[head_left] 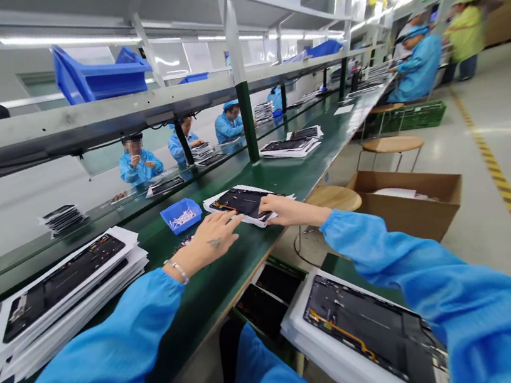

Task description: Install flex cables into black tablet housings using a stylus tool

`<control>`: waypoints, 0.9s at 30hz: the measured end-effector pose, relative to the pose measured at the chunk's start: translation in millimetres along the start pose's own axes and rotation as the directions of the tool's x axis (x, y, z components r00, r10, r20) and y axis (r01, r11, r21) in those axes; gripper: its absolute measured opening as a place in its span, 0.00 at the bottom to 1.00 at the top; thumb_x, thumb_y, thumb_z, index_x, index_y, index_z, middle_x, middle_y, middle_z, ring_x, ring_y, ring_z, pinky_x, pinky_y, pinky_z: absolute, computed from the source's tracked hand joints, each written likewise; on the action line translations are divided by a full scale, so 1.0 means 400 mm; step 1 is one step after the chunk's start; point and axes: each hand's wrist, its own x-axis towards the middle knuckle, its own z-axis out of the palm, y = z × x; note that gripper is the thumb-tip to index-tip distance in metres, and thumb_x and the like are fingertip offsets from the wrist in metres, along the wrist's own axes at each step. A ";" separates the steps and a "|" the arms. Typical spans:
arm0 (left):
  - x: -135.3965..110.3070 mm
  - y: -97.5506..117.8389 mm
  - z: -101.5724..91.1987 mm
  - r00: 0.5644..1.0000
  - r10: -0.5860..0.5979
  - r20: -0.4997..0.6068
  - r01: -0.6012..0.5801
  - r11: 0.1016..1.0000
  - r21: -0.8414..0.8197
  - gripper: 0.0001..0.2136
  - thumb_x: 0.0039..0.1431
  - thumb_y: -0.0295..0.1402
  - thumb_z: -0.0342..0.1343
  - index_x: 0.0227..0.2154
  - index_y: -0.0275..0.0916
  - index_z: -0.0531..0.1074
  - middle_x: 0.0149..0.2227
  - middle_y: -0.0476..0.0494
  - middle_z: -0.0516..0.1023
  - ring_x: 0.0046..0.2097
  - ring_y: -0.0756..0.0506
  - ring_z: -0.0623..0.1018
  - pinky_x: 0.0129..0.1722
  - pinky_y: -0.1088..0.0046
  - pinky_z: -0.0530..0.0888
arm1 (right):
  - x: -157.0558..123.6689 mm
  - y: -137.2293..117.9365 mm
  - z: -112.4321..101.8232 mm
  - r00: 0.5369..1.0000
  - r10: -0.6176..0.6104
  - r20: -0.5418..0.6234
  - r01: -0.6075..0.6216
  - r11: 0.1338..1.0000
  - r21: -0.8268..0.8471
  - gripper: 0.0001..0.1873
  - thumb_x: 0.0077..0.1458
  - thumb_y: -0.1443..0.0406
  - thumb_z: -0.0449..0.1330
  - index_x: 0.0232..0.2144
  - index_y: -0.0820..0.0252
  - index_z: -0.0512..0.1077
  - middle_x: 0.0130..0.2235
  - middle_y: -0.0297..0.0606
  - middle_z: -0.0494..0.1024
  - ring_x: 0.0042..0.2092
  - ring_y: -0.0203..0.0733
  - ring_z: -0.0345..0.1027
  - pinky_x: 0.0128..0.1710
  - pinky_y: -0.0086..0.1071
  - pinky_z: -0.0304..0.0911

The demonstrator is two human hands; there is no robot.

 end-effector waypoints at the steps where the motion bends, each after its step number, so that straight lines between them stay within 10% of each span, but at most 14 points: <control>1: 0.031 0.008 0.016 1.000 -0.018 -0.015 0.018 1.000 -0.012 0.23 0.65 0.28 0.52 0.62 0.35 0.61 0.64 0.32 0.63 0.64 0.37 0.64 0.64 0.57 0.59 | 0.000 -0.001 0.003 1.000 -0.008 0.003 0.008 1.000 -0.013 0.12 0.44 0.75 0.68 0.34 0.62 0.78 0.41 0.46 0.76 0.46 0.51 0.68 0.47 0.38 0.62; 15: 0.233 -0.027 0.079 0.935 -0.314 -0.164 0.169 0.802 -0.573 0.05 0.61 0.24 0.53 0.31 0.38 0.72 0.36 0.42 0.75 0.46 0.42 0.74 0.52 0.65 0.68 | 0.004 0.036 0.001 0.980 -0.043 -0.192 0.039 0.999 -0.024 0.04 0.54 0.69 0.63 0.34 0.59 0.77 0.37 0.43 0.78 0.41 0.47 0.71 0.41 0.34 0.64; 20: 0.210 -0.019 0.107 0.795 -0.607 -0.022 0.266 0.380 -0.886 0.08 0.69 0.34 0.46 0.42 0.37 0.68 0.42 0.39 0.75 0.46 0.44 0.78 0.50 0.65 0.74 | 0.017 0.051 -0.014 0.931 -0.039 -0.363 0.036 0.999 -0.015 0.04 0.58 0.67 0.59 0.33 0.60 0.75 0.35 0.42 0.77 0.38 0.46 0.71 0.40 0.35 0.64; 27: 0.260 0.009 0.138 0.731 -0.581 0.357 0.240 -0.271 -0.932 0.25 0.71 0.49 0.41 0.46 0.30 0.69 0.39 0.32 0.78 0.38 0.43 0.81 0.40 0.66 0.79 | 0.013 0.041 0.001 0.887 -0.089 -0.454 0.077 0.996 -0.045 0.05 0.58 0.68 0.58 0.31 0.58 0.73 0.34 0.42 0.75 0.40 0.48 0.70 0.40 0.38 0.66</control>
